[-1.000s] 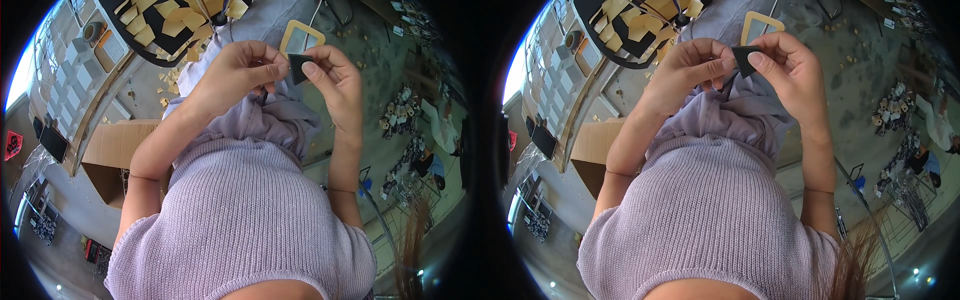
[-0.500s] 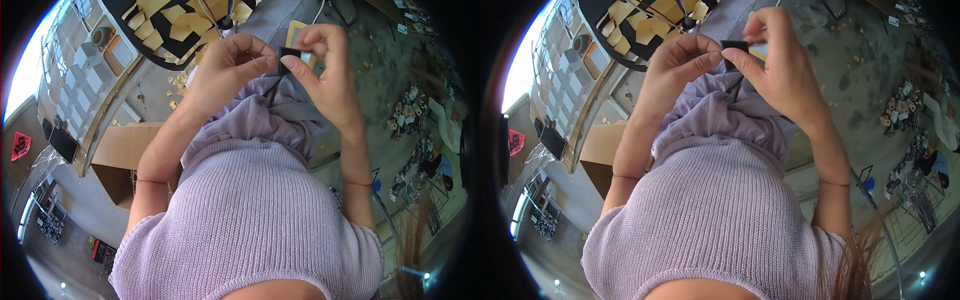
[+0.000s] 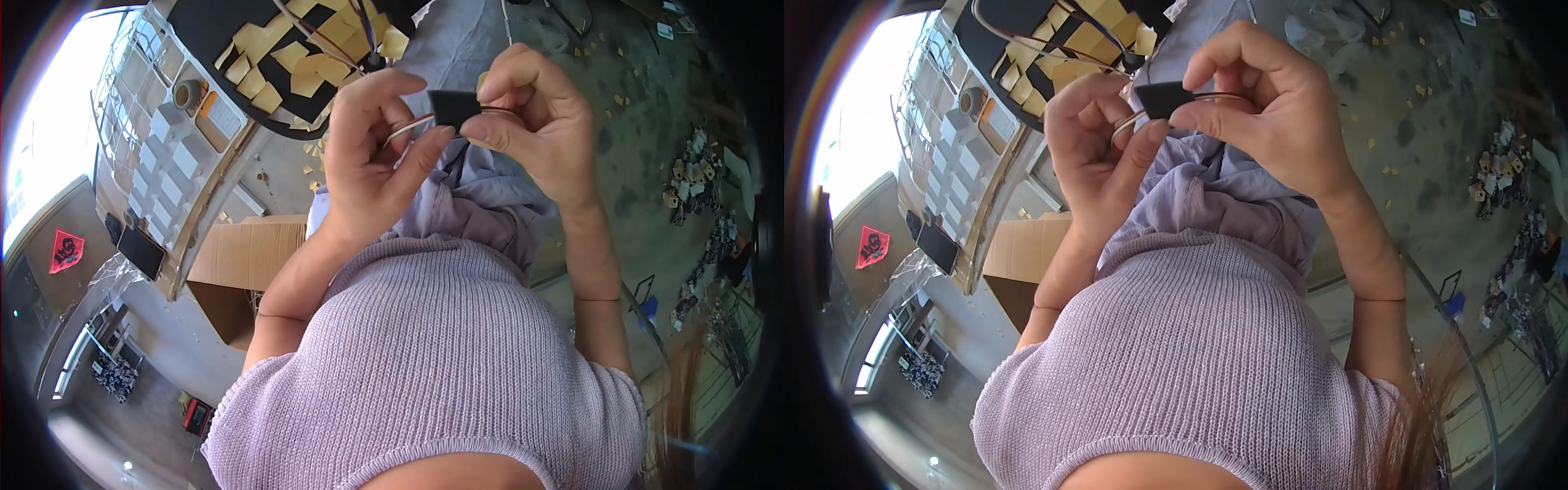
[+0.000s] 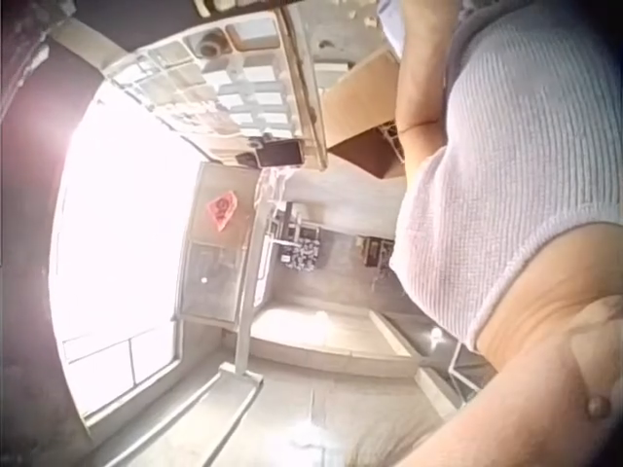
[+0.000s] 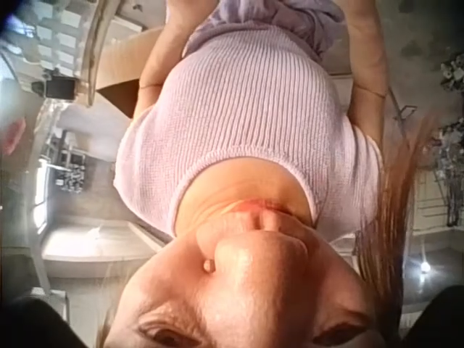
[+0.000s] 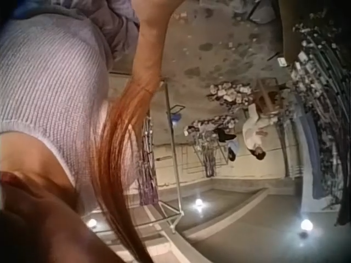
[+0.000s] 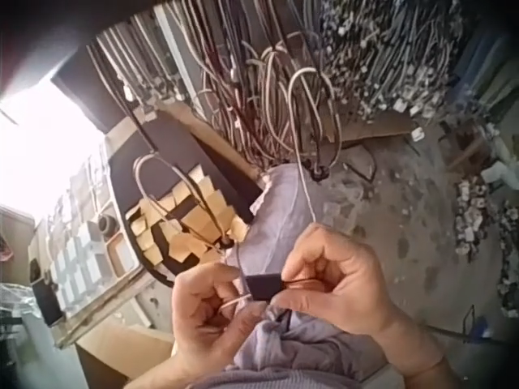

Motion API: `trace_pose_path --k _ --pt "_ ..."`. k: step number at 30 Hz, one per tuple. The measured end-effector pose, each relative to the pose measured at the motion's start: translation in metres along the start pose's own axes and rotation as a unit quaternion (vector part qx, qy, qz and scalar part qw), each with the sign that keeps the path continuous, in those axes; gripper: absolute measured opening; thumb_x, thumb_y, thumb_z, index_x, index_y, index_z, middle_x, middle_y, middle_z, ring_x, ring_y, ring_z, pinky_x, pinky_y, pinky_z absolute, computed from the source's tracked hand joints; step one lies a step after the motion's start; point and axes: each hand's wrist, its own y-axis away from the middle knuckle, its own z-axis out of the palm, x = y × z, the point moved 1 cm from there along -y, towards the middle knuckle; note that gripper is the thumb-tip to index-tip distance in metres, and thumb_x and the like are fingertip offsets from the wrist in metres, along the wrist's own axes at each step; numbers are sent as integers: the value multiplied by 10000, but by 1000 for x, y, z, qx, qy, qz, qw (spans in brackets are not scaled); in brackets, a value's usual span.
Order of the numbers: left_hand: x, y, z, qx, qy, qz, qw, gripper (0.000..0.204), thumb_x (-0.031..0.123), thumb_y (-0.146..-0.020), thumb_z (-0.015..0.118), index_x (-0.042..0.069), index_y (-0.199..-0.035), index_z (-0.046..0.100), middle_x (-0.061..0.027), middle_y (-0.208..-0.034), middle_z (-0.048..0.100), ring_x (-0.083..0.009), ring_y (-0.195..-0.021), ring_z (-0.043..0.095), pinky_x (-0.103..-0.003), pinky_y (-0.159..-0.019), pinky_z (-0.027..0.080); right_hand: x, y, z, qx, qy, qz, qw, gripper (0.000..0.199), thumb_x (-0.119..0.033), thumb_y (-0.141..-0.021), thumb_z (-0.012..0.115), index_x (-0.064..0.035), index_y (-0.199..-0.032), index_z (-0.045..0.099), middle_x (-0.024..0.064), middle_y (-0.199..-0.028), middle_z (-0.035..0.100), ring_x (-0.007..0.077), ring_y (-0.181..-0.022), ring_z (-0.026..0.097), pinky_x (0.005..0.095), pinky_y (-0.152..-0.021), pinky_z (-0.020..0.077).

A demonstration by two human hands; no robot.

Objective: Assembling electronic wiring components by attaching connectors and adhesive pads to wires.

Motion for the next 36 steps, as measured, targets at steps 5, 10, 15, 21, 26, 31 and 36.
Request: trace_pose_path --k 5,10,15,21,26,31,36 --pt "4 5 1 1 17 22 1000 407 -77 -802 688 -34 -1166 511 14 -761 428 -34 -622 349 -159 -544 321 -3 1 5 2 -63 7 998 199 14 -741 774 -46 -881 645 -57 -777 467 20 -619 384 176 -547 347" --pt "13 5 -3 -47 -101 5 994 315 -27 -774 726 -14 -1071 621 -15 -854 562 -39 -624 414 -178 -497 299 1 4 4 13 11 9 1000 216 -26 -732 788 -61 -933 718 -51 -776 453 35 -614 374 195 -541 335" --pt "13 12 1 22 -145 -101 984 354 -19 -709 776 38 -1038 659 13 -778 503 -36 -578 388 -188 -477 288 -7 9 3 1 93 34 995 289 -39 -701 802 -57 -980 731 -45 -774 436 46 -624 375 203 -541 336" --pt "14 10 1 9 -284 27 958 302 -46 -694 765 47 -968 682 1 -686 474 -55 -545 391 -215 -468 304 -5 8 8 -24 144 14 989 246 -27 -706 785 -15 -937 702 -4 -797 467 69 -639 453 212 -558 382" --pt "9 -8 -29 -62 364 -236 899 577 267 -846 586 -26 -1311 406 -144 -1179 509 -214 -1150 502 -353 -1005 386 -21 9 10 -63 163 -68 982 186 12 -729 732 -21 -889 642 36 -847 535 112 -764 544 236 -630 452" --pt "-11 -4 -5 -264 308 -417 813 488 257 -889 614 11 -1286 474 -78 -1194 563 -138 -1097 531 -276 -928 425 -26 32 66 -200 140 -156 957 266 -72 -759 688 -18 -1019 683 65 -938 587 189 -891 600 300 -795 497" --pt "-44 10 -19 -300 388 -444 749 344 115 -880 660 12 -1193 562 -51 -1067 626 -118 -971 600 -249 -821 483 -43 15 40 -172 290 -197 921 459 -410 -867 592 -8 -1088 585 189 -1209 562 286 -1099 575 428 -968 452"
